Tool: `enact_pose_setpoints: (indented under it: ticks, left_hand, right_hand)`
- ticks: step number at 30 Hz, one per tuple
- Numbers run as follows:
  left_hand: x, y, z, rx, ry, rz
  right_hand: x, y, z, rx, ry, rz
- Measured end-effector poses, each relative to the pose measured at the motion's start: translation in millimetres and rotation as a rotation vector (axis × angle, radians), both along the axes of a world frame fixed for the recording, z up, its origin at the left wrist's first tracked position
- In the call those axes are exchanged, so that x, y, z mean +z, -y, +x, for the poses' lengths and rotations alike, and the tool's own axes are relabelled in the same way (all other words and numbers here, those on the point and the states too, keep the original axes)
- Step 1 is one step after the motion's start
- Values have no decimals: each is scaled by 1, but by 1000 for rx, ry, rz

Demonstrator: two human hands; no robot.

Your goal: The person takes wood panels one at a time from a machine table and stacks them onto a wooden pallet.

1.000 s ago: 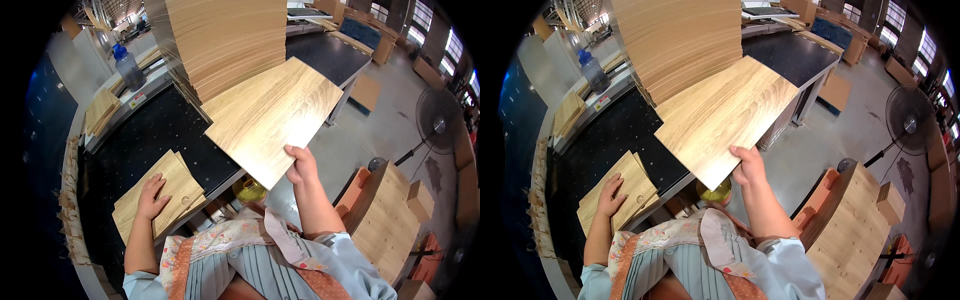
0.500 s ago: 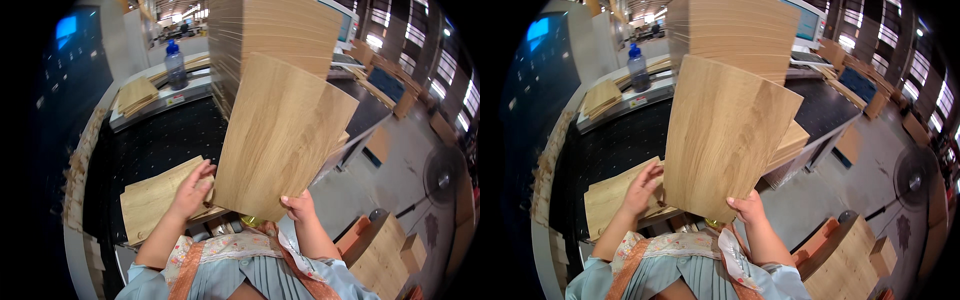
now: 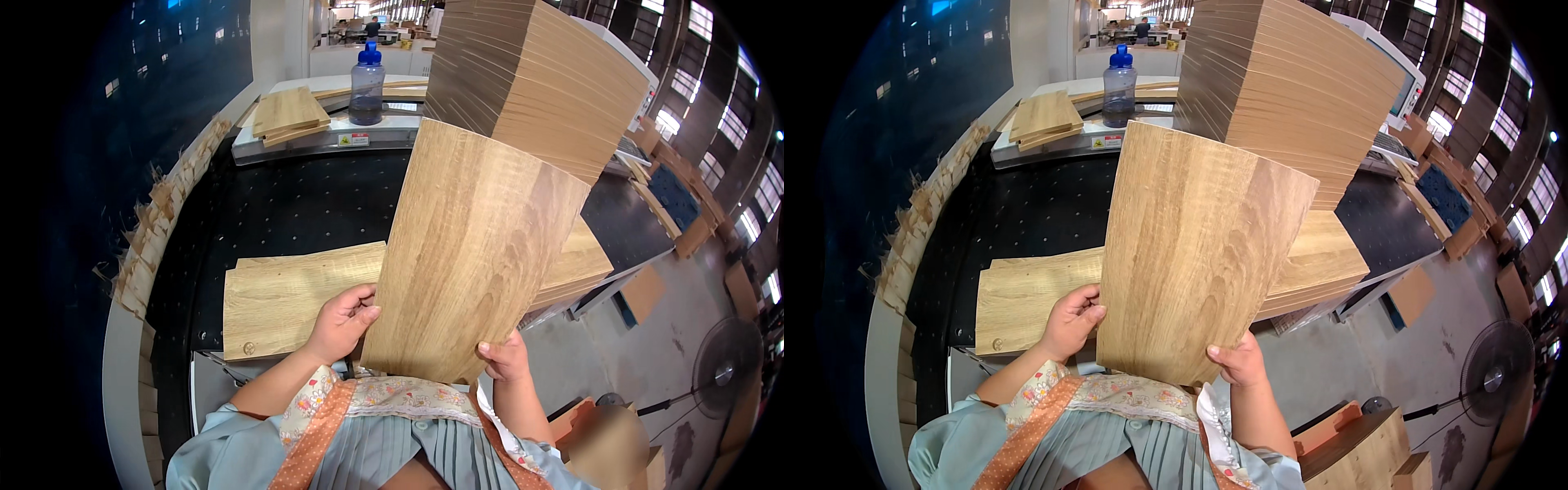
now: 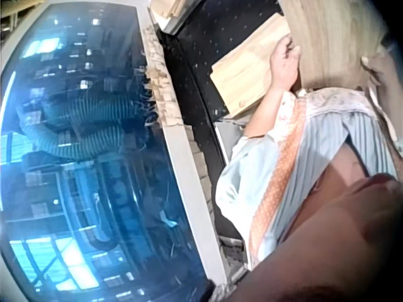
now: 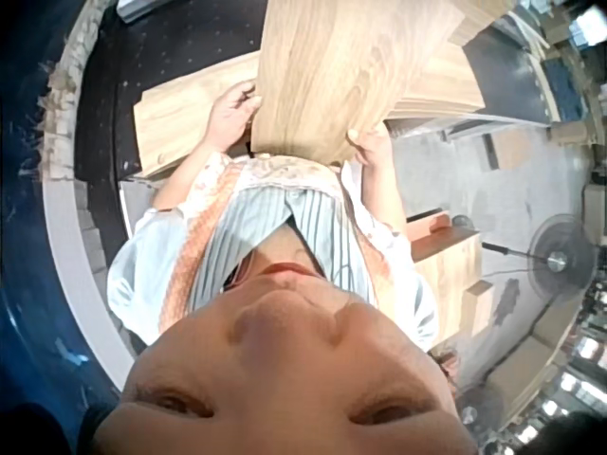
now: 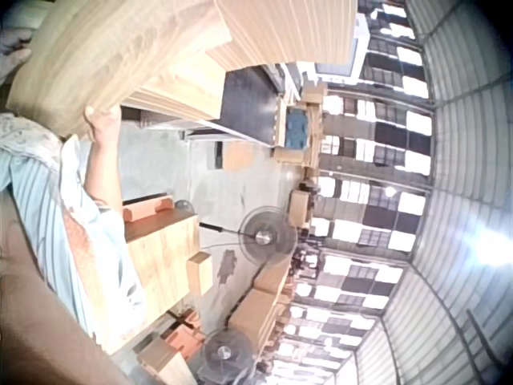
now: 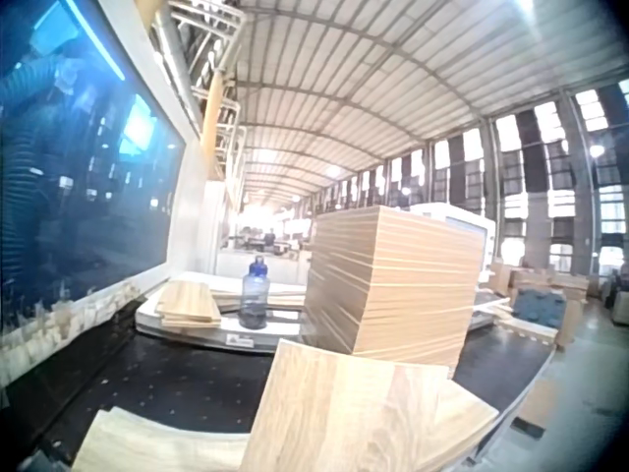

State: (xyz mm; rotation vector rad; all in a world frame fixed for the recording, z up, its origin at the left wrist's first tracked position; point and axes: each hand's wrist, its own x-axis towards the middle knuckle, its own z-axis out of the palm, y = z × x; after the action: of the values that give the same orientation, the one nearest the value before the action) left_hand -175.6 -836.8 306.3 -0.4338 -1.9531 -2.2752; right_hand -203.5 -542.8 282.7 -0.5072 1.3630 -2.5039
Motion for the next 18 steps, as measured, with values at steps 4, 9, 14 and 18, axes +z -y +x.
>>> enact_pose_setpoints:
  ticks: [4, 9, 14, 18]
  left_hand:
    - [-2, 7, -10, -88, 6, 114]
    - [11, 3, -23, -157, 117, 471]
    - [-9, 13, -26, -172, 117, 826]
    - [-6, 32, -31, -121, 134, 973]
  right_hand:
    - [11, 8, 1, -23, -14, 9]
    - [55, 13, -5, 0, -106, 253]
    - [99, 27, -8, -357, -486, 498]
    - [91, 19, -3, -582, -513, 500]
